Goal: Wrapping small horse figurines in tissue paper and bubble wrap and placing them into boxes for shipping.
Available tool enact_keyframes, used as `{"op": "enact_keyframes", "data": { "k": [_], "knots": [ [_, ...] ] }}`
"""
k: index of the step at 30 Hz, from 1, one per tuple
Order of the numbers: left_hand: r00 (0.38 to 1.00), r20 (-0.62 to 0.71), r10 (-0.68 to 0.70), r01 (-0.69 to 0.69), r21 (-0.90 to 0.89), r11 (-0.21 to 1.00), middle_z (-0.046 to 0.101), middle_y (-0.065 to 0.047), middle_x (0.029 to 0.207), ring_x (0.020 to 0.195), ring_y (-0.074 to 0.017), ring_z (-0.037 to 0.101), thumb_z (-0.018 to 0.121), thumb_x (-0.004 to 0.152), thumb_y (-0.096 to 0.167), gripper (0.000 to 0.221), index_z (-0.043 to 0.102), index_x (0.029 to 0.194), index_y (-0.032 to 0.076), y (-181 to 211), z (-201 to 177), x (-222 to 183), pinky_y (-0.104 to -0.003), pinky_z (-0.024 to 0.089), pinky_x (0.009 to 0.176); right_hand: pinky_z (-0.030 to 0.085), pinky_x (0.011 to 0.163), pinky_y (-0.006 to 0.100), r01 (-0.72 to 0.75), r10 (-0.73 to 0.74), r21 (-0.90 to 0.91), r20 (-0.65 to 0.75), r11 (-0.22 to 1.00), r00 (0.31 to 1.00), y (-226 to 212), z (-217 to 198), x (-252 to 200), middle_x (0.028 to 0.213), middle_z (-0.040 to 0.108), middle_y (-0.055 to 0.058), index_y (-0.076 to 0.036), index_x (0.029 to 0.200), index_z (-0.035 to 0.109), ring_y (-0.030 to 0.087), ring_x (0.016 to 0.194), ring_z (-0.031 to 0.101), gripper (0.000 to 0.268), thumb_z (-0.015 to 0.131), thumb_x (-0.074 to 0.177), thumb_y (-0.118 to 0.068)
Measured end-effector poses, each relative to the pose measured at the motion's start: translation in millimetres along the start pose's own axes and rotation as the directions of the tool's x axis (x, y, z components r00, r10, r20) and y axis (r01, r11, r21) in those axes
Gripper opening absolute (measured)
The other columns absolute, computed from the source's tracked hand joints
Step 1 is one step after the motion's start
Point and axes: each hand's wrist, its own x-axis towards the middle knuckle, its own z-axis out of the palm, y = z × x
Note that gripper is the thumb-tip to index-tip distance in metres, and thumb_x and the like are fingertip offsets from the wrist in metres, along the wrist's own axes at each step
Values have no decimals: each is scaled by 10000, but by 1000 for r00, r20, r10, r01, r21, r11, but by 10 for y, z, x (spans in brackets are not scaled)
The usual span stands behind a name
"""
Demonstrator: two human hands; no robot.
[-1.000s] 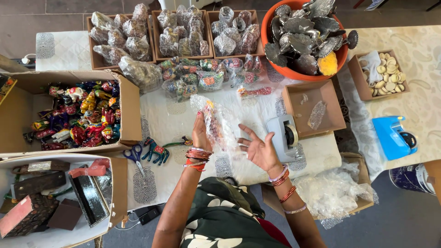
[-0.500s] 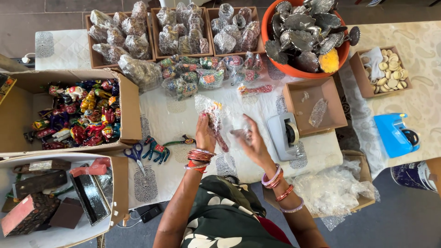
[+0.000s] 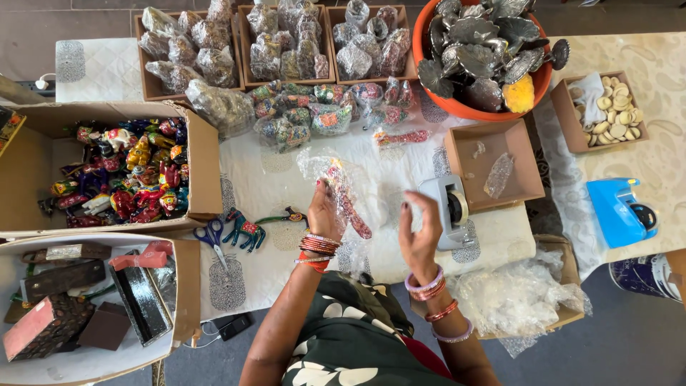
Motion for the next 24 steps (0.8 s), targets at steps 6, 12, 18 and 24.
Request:
{"op": "enact_keyframes", "data": {
  "k": [6,12,18,24],
  "knots": [
    [983,113,144,-144,-12,990,593,-152,1381,1270,-272,571,424,1081,327,482,480,1432,2,-203,194,-147,-437,427,1119,368,1173,487,96,-128,113,326,989,937,-322,311,100,1567,358,309,30,1570,246,447,1433,407,738,644,957,-68],
    [954,236,187,-221,128,967,496,-157,1515,1404,-258,478,319,1117,366,529,407,1502,15,-211,433,-534,-402,345,1198,382,1196,444,-68,7,109,481,992,876,-399,394,19,1675,236,282,-17,1641,70,432,1520,354,836,586,984,-68],
    [843,468,264,-397,210,894,284,-124,1694,1567,-268,280,341,1088,490,690,251,1581,16,-210,542,-710,-427,191,1300,431,1100,479,-119,-11,229,498,966,867,-273,220,77,1618,299,341,-46,1639,53,461,1431,414,946,616,897,114],
    [753,641,146,-556,502,663,436,-194,1660,1555,-308,405,447,1099,507,722,385,1605,-4,111,575,-868,-447,273,1311,578,818,271,-503,272,269,590,821,760,-116,-190,208,1394,596,159,-99,1667,209,138,1059,677,771,562,993,25]
  ]
}}
